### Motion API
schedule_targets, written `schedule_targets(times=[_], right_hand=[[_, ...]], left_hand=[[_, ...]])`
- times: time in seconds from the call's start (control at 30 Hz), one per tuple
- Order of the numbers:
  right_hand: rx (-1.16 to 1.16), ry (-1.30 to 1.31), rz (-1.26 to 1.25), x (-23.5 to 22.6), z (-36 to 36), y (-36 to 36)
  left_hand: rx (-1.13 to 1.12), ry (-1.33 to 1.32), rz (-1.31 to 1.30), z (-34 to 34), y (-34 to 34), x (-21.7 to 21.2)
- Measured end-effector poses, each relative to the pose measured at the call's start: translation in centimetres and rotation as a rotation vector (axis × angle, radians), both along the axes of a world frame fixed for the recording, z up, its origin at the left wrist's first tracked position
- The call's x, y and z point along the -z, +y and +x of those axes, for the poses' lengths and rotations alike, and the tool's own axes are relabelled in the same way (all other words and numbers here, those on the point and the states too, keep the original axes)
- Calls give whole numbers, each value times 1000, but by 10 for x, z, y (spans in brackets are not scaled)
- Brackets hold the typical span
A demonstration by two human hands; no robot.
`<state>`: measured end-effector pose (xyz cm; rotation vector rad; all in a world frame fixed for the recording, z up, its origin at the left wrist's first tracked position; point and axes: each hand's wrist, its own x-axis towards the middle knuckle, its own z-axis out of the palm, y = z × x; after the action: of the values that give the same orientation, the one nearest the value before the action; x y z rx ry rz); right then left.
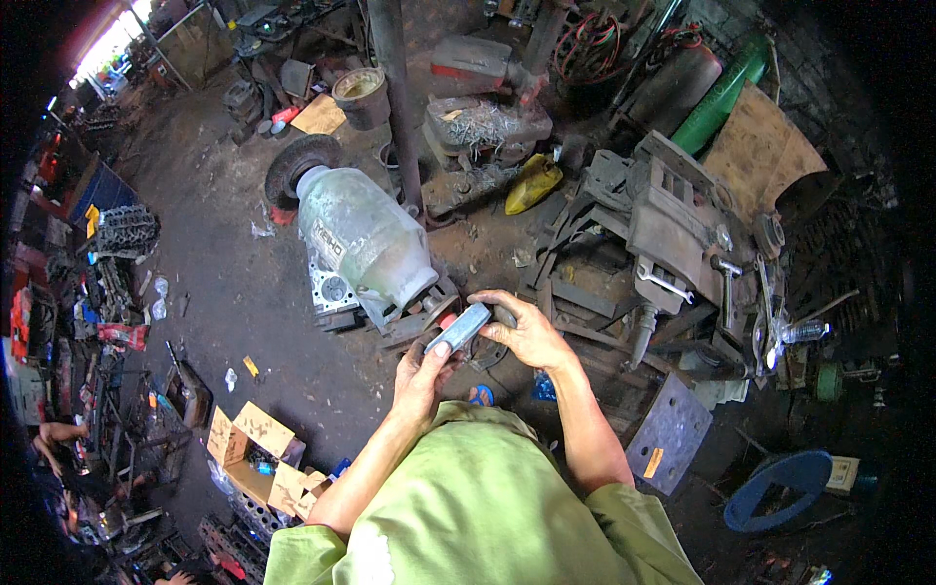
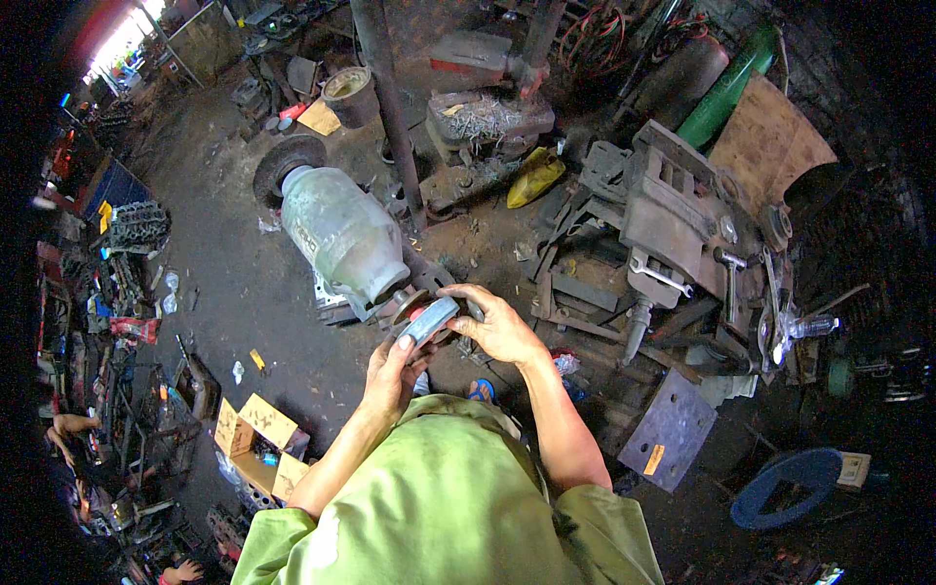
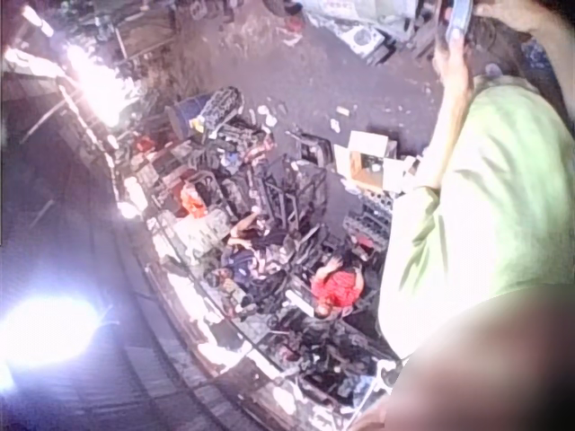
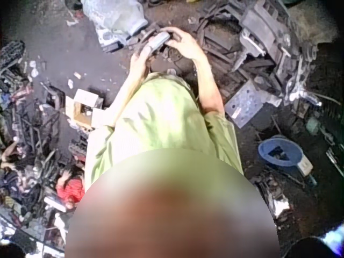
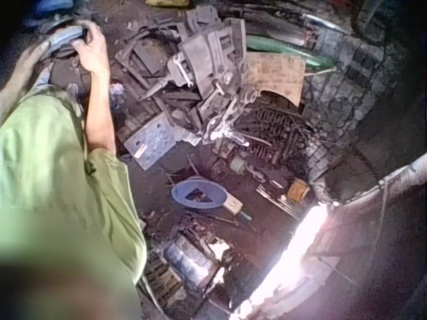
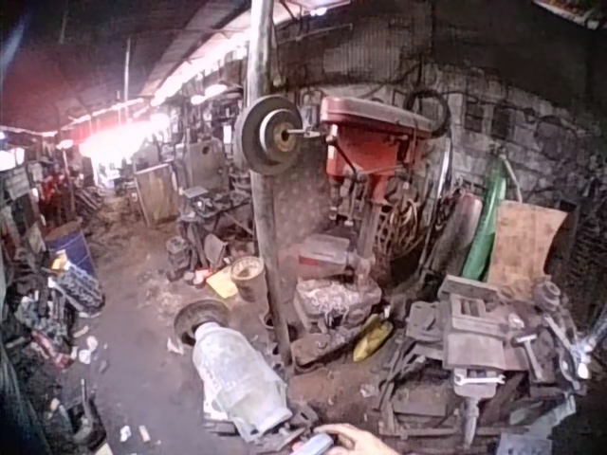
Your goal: The person operates a metal lathe, adjusting the tool post and carriage while a cylindrical workpiece rotates. They then move to a bench grinder and sharpen a small metal piece against the grinding wheel.
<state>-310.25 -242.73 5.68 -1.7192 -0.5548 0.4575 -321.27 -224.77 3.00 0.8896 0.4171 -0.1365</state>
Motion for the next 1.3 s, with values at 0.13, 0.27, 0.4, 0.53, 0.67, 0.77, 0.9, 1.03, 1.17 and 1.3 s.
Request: schedule_targets(times=[0.13,0.27,0.4,0.53,0.67,0.77,0.9,1.03,1.17,1.3], right_hand=[[34,-16,-74,-4,-8,1],[61,-49,-92,-8,-11,2],[68,-4,-36,-7,-6,5],[65,-21,-2,-2,-5,5],[71,-1,-5,1,-8,4],[75,-34,-38,2,-5,5],[49,-58,-32,3,0,9],[56,-54,-60,5,4,15],[87,-55,28,9,4,18],[175,190,116,20,-2,18]], left_hand=[[-7,36,15,1,1,-4],[-20,29,-51,1,1,-1],[-61,-46,41,2,-4,7],[-105,-34,59,4,-6,10],[-91,13,109,3,-5,5],[-85,12,-10,4,-6,2],[-105,-56,85,9,-6,0],[-117,-6,91,13,0,2],[-154,15,77,13,2,1],[-134,-21,69,17,3,-1]])
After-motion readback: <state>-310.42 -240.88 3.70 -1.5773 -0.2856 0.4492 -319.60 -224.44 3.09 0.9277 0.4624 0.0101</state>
